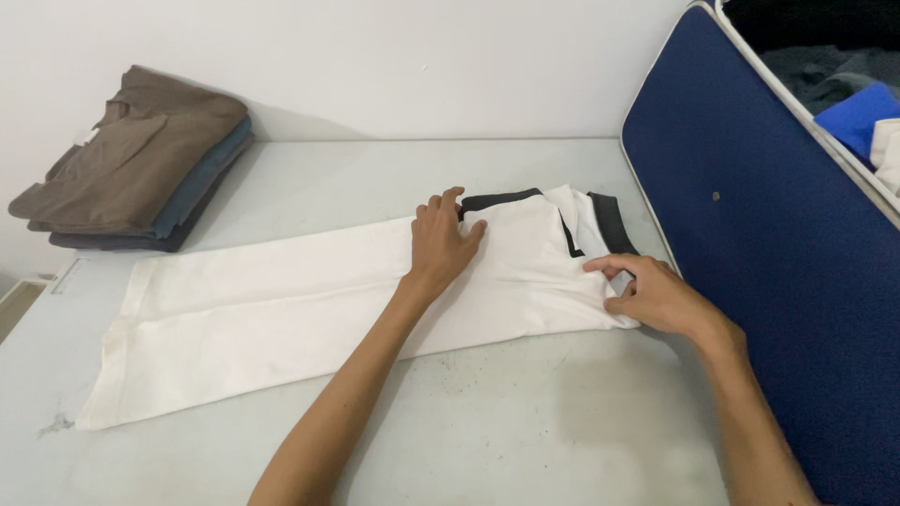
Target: The person folds a white hoodie on a white table. They smooth the fabric, fold the sleeves inward, fold the bottom up, and then fold the garment in half to create a compact rectangle.
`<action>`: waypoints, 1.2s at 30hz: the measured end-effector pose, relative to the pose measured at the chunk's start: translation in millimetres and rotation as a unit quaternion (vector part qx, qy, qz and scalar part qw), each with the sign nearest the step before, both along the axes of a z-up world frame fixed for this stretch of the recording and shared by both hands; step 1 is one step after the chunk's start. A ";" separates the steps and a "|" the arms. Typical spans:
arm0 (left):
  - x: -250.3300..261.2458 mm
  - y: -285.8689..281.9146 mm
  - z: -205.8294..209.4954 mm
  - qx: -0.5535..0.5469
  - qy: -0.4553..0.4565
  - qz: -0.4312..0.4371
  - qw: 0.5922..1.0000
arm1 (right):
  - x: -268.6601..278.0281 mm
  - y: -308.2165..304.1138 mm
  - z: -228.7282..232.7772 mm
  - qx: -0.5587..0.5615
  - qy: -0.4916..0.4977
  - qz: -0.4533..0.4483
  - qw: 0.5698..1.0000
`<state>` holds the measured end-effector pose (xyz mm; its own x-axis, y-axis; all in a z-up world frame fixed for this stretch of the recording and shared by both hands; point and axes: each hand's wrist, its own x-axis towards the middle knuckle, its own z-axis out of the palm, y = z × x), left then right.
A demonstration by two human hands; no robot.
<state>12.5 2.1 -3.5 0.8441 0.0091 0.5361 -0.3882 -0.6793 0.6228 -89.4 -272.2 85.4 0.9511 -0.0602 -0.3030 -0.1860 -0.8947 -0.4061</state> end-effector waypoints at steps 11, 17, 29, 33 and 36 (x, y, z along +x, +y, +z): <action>0.3 -3.3 18.0 -0.216 0.127 -0.085 0.964 | 19.8 -3.9 -27.1 0.140 -0.168 -0.032 0.975; -0.7 -3.5 22.1 -0.317 0.189 -0.149 0.917 | 24.1 -2.3 -39.0 0.160 -0.145 -0.009 0.976; 1.0 8.8 41.9 -0.377 0.255 -0.253 0.854 | 18.7 8.6 -30.2 0.119 -0.203 0.031 0.971; -1.3 14.3 46.7 -0.430 0.246 -0.269 0.826 | 17.2 12.3 -30.2 0.162 -0.269 0.071 0.947; -5.4 14.0 49.9 -0.385 0.248 -0.217 0.862 | 15.3 17.7 -31.5 0.133 -0.248 0.068 0.957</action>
